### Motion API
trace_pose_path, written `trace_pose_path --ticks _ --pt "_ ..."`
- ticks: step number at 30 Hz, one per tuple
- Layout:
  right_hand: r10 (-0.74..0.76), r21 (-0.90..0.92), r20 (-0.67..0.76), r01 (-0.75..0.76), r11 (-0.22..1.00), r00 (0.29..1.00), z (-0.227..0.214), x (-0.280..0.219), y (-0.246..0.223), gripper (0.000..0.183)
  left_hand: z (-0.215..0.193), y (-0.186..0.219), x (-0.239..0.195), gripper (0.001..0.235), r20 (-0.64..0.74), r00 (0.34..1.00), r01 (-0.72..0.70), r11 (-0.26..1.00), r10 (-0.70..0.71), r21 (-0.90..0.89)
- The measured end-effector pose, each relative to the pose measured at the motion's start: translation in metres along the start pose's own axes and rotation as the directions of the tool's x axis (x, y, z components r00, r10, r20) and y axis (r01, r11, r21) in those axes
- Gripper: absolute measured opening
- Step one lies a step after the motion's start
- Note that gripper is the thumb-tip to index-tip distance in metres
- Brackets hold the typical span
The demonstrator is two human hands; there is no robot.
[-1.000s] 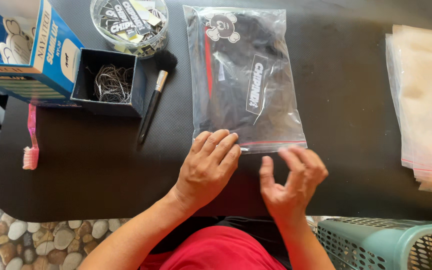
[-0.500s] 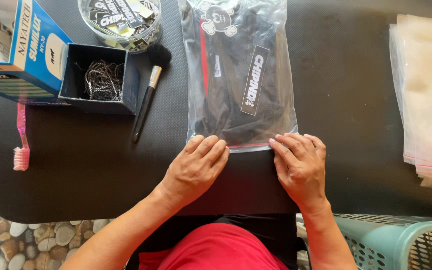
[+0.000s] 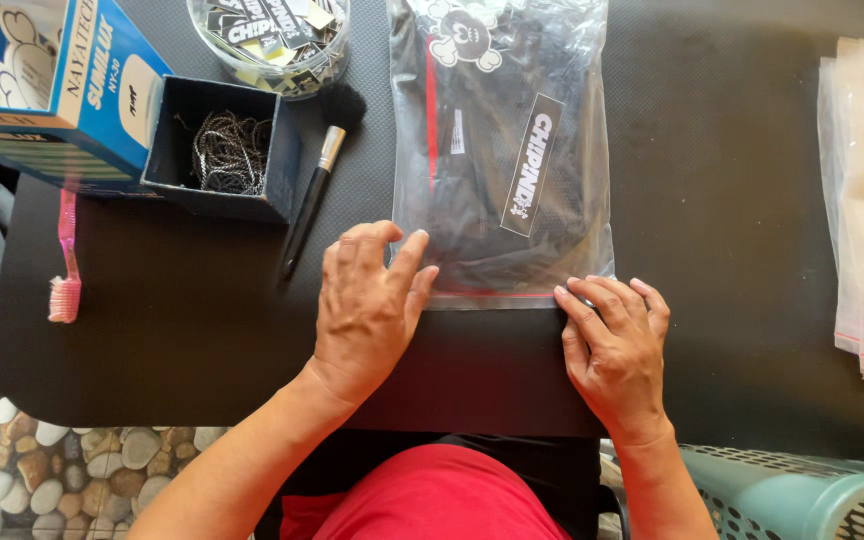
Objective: The person attaches a small bear-shaped charm to a black mesh bag, then uses a brush to clean the bag's surface. They place the bag into a clear plastic ziplock bag, add a sticker, and seal it.
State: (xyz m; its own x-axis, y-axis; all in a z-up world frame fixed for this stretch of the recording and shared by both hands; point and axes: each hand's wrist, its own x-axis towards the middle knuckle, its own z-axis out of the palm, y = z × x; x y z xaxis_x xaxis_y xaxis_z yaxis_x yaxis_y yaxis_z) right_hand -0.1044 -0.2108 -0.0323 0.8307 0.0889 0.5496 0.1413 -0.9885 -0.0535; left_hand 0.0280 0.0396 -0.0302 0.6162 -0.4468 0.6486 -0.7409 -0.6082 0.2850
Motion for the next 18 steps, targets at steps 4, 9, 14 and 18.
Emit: trace_pose_path --ticks 4,9,14,18 --pt "0.01 0.017 0.0 -0.01 1.0 1.0 0.001 -0.005 0.002 0.026 0.014 -0.002 -0.01 0.016 -0.018 0.995 -0.093 0.994 0.094 0.05" --pt "0.026 0.039 0.013 -0.027 0.999 1.0 -0.001 -0.011 0.004 0.029 0.016 -0.008 -0.013 0.01 -0.018 0.99 -0.142 0.988 0.143 0.06" --pt "0.003 -0.012 0.044 -0.002 1.0 0.999 -0.008 -0.004 0.003 0.035 0.002 -0.002 -0.001 0.025 0.05 0.968 -0.245 0.969 0.246 -0.021" --pt "0.027 -0.013 0.005 -0.027 1.0 1.0 0.0 0.035 0.018 0.03 0.002 -0.006 0.001 0.023 0.075 0.962 -0.26 0.965 0.262 -0.039"
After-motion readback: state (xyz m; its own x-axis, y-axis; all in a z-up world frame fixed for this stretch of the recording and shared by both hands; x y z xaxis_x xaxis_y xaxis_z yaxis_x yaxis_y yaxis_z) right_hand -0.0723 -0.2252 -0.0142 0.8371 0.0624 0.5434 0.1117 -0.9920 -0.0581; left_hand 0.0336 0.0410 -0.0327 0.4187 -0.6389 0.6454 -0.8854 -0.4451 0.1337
